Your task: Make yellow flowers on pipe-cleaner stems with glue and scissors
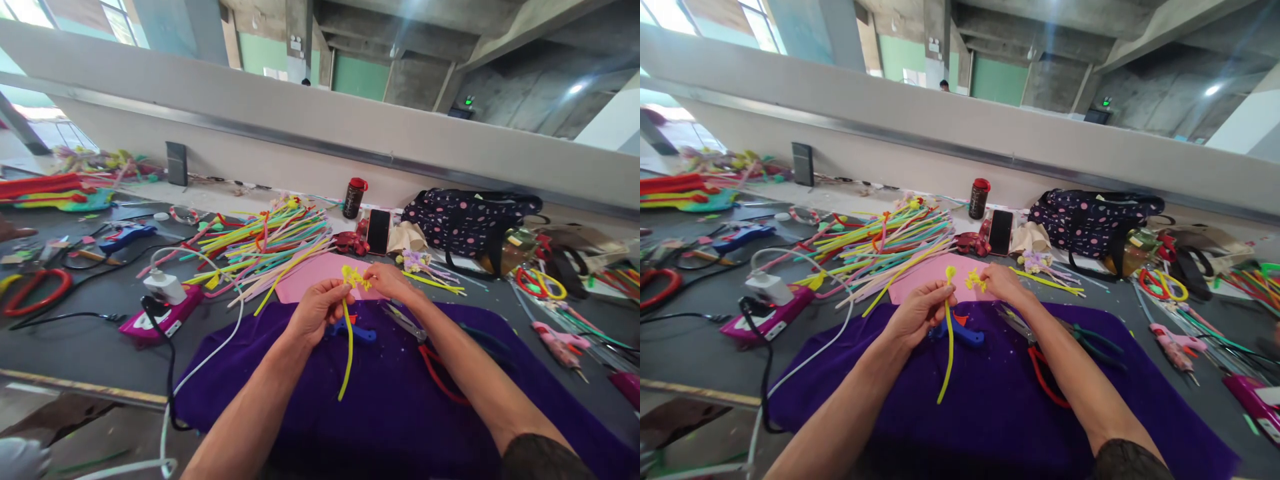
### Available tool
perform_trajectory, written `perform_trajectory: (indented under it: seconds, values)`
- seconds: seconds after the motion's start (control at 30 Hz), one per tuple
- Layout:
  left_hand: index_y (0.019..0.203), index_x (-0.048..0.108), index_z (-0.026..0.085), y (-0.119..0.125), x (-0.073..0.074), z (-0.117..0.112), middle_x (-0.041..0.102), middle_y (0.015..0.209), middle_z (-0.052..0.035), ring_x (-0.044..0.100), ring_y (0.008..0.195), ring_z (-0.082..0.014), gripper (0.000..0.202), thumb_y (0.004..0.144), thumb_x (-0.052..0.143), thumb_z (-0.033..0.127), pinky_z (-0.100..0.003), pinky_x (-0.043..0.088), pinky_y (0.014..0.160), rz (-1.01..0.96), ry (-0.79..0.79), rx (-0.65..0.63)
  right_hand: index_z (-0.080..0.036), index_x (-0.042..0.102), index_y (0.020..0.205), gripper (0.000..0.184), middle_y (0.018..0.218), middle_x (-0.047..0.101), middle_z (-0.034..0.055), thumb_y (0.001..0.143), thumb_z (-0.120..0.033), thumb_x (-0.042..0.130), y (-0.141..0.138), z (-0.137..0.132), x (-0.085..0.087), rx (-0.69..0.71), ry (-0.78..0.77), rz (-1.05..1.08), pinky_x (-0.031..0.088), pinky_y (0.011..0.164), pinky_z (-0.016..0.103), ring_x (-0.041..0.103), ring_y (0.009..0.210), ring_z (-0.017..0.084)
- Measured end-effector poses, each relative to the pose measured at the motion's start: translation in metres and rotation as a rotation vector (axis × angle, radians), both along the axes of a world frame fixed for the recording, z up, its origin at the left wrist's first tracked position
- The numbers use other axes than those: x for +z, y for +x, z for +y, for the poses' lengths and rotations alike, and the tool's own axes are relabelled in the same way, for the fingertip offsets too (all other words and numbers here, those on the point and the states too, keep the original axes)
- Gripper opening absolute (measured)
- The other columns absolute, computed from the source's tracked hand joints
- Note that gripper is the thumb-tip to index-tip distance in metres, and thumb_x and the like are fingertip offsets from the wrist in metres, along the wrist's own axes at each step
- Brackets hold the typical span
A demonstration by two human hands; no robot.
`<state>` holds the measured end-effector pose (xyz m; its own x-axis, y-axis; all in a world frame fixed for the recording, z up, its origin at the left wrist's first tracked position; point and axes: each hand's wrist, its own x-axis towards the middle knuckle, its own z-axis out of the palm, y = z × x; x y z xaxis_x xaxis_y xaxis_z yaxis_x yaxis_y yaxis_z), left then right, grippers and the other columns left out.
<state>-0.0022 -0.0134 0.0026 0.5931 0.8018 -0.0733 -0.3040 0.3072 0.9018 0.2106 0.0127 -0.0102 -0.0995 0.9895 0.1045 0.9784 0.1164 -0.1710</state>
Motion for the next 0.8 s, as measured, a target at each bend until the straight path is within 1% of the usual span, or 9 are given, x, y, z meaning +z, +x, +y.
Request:
perform_trajectory:
  seconds: [0.07, 0.17, 0.3, 0.4, 0.5, 0.63, 0.73, 0.8]
  values:
    - [0.065, 0.056, 0.011, 0.000, -0.001, 0.000, 0.053, 0.049, 0.0018, 0.036, 0.031, -0.0009, 0.025, 0.068, 0.062, 0.036, -0.013, 0.022, 0.029, -0.002, -0.001, 0.001, -0.021, 0.068, 0.085, 0.025, 0.090, 0.065, 0.0041, 0.080, -0.023, 0.044, -0.002, 0.001, 0.002, -0.004, -0.008, -0.031, 0.034, 0.061, 0.023, 0.056, 0.077, 0.017]
    - [0.067, 0.057, 0.012, 0.000, -0.001, 0.000, 0.055, 0.052, 0.0016, 0.037, 0.032, -0.0009, 0.024, 0.068, 0.062, 0.035, -0.013, 0.023, 0.030, -0.002, -0.012, 0.015, -0.022, 0.067, 0.090, 0.025, 0.090, 0.065, 0.0036, 0.081, -0.028, 0.044, -0.008, 0.004, 0.003, 0.008, -0.030, -0.057, 0.033, 0.062, 0.022, 0.056, 0.079, 0.017]
    - [0.068, 0.057, 0.012, -0.001, 0.000, 0.000, 0.056, 0.055, 0.0016, 0.039, 0.033, -0.0009, 0.022, 0.068, 0.062, 0.034, -0.012, 0.024, 0.030, -0.012, -0.013, 0.010, -0.022, 0.066, 0.091, 0.026, 0.093, 0.064, 0.0043, 0.081, -0.033, 0.045, -0.018, 0.008, -0.003, 0.012, -0.055, -0.076, 0.034, 0.064, 0.023, 0.055, 0.084, 0.018]
    - [0.067, 0.057, 0.012, -0.001, 0.000, 0.000, 0.057, 0.056, 0.0011, 0.039, 0.033, -0.0006, 0.023, 0.069, 0.062, 0.034, -0.012, 0.024, 0.029, -0.017, -0.003, 0.013, -0.021, 0.067, 0.087, 0.024, 0.093, 0.063, 0.0058, 0.080, -0.032, 0.046, -0.023, 0.011, -0.009, 0.003, -0.062, -0.074, 0.034, 0.064, 0.024, 0.056, 0.085, 0.020]
    - [0.067, 0.056, 0.012, -0.001, 0.000, 0.000, 0.057, 0.057, 0.0009, 0.039, 0.033, -0.0008, 0.024, 0.069, 0.062, 0.035, -0.013, 0.024, 0.029, -0.014, 0.001, 0.011, -0.019, 0.066, 0.081, 0.020, 0.091, 0.063, 0.0076, 0.078, -0.028, 0.048, -0.025, 0.015, -0.013, -0.023, -0.064, -0.045, 0.035, 0.064, 0.025, 0.056, 0.084, 0.021]
    - [0.067, 0.055, 0.013, -0.001, 0.001, 0.000, 0.055, 0.051, 0.0023, 0.040, 0.032, -0.0018, 0.025, 0.068, 0.062, 0.037, -0.013, 0.023, 0.029, 0.003, -0.002, 0.010, -0.017, 0.063, 0.079, 0.016, 0.087, 0.064, 0.0091, 0.077, -0.025, 0.050, -0.021, 0.016, -0.008, -0.067, -0.032, 0.063, 0.036, 0.063, 0.026, 0.057, 0.081, 0.021]
    - [0.066, 0.056, 0.012, -0.001, 0.002, -0.001, 0.054, 0.049, 0.0027, 0.039, 0.032, -0.0019, 0.026, 0.068, 0.062, 0.037, -0.013, 0.024, 0.029, 0.003, 0.005, 0.012, -0.018, 0.060, 0.083, 0.016, 0.084, 0.063, 0.0066, 0.079, -0.024, 0.046, -0.015, 0.012, -0.001, -0.080, 0.027, 0.207, 0.037, 0.064, 0.026, 0.057, 0.079, 0.019]
    - [0.067, 0.056, 0.013, -0.001, 0.002, -0.002, 0.056, 0.052, 0.0019, 0.039, 0.032, -0.0018, 0.026, 0.067, 0.062, 0.037, -0.013, 0.024, 0.029, -0.006, 0.002, 0.009, -0.018, 0.058, 0.083, 0.015, 0.079, 0.063, 0.0043, 0.079, -0.024, 0.045, -0.010, 0.007, 0.003, -0.073, 0.049, 0.324, 0.038, 0.062, 0.025, 0.057, 0.073, 0.016]
